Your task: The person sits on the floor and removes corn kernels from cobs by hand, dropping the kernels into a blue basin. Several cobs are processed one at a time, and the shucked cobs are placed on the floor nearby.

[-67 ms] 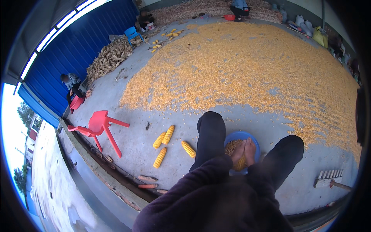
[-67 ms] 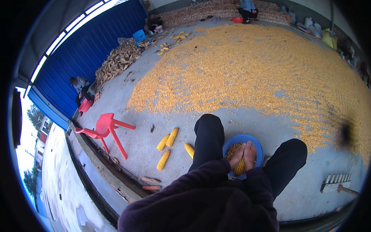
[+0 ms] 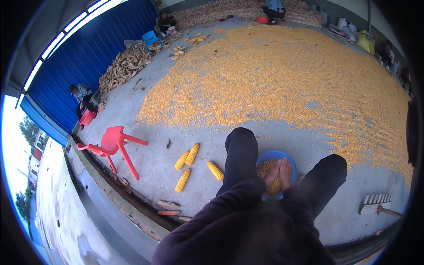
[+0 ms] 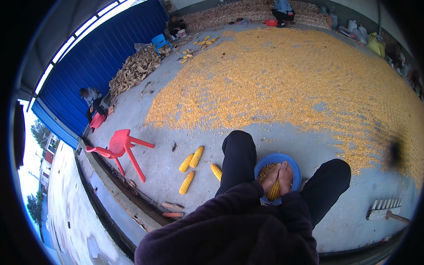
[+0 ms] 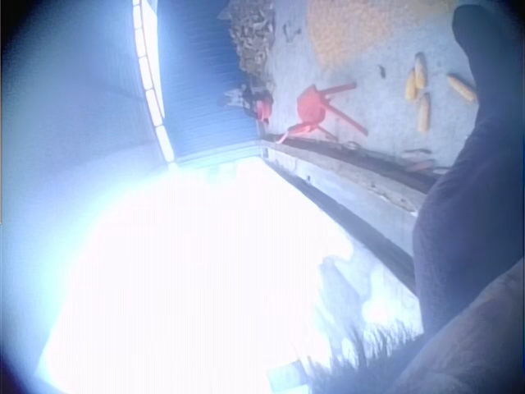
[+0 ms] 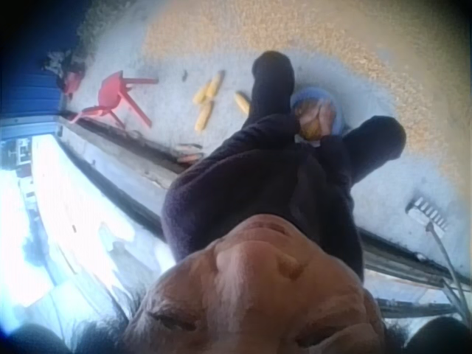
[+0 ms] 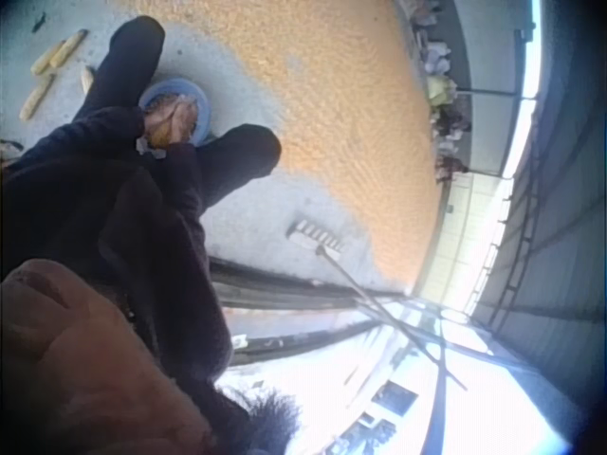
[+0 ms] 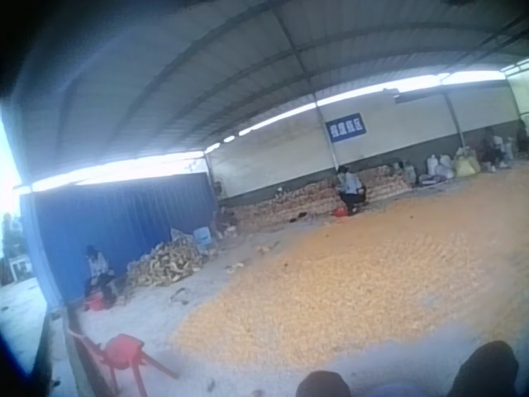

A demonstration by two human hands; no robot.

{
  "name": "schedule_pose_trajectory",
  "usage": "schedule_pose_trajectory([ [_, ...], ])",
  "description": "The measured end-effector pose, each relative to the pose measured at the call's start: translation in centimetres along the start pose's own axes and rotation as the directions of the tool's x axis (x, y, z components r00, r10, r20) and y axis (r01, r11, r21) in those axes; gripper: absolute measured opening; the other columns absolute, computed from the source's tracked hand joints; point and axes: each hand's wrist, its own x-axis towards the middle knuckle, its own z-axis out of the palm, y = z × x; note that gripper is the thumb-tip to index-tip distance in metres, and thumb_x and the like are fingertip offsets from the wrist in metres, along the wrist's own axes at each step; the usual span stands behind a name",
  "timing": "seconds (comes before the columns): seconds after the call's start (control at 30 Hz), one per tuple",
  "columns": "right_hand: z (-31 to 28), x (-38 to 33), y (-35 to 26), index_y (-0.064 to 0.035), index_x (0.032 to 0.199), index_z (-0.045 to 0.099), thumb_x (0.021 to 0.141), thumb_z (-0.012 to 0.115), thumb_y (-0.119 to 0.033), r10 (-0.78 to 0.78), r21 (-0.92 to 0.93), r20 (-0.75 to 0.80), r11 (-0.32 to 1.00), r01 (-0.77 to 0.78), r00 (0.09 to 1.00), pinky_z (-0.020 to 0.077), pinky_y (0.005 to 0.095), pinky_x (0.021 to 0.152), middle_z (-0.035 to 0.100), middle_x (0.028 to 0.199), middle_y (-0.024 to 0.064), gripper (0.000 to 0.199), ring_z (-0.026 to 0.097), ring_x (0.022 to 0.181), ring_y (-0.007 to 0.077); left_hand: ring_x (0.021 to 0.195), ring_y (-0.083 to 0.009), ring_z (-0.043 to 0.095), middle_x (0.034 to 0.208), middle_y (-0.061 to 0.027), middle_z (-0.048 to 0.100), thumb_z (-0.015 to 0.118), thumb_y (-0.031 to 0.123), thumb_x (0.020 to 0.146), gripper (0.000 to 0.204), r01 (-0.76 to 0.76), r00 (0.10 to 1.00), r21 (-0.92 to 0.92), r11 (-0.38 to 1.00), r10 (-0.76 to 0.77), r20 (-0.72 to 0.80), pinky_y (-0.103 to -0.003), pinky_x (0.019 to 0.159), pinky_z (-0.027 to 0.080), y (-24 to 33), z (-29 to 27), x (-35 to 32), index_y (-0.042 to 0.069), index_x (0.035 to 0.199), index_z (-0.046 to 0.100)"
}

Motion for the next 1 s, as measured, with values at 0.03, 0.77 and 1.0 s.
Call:
schedule_pose_trajectory([
  [0.03,-0.1,-0.2,-0.2,0.0043,0.084,0.058,0.103,0.040,-0.038,-0.017,0.007,-0.007,1.000,0.017,1.000,0.0443,0.0463,0.067,0.061,0.077,0.0252,0.050,0.059,0.071,0.0385,0.104,-0.0218,0.060,0.113,-0.0116,0.065,0.035,0.042,0.106,0.052,-0.021,1.000,-0.047,0.999,0.022,0.018,-0.036,0.094,0.044,-0.4,0.0,0.2,-0.002,0.115,0.061],
  [0.77,-1.2,0.0,-4.5,0.0009,0.089,0.059,0.101,0.043,-0.030,-0.093,-0.020,-0.049,0.996,0.092,0.994,0.0438,0.0541,0.067,0.062,0.082,0.0278,0.037,0.059,0.078,0.0481,0.098,-0.0241,0.062,0.106,-0.0112,0.066,0.043,0.036,0.103,0.034,0.110,0.990,-0.035,0.993,-0.107,0.095,-0.038,0.087,0.048,6.4,0.4,-0.6,0.008,0.111,0.061],
  [1.0,-2.0,0.6,-9.9,0.0007,0.092,0.055,0.102,0.041,-0.026,-0.055,0.018,0.031,0.998,0.055,0.998,0.0437,0.0502,0.071,0.059,0.086,0.0270,0.032,0.056,0.082,0.0468,0.103,-0.0360,0.063,0.110,-0.0203,0.066,0.044,0.023,0.101,0.029,-0.289,0.957,0.394,0.872,0.273,0.097,-0.045,0.088,0.048,2.4,-3.4,2.8,0.004,0.116,0.060],
])
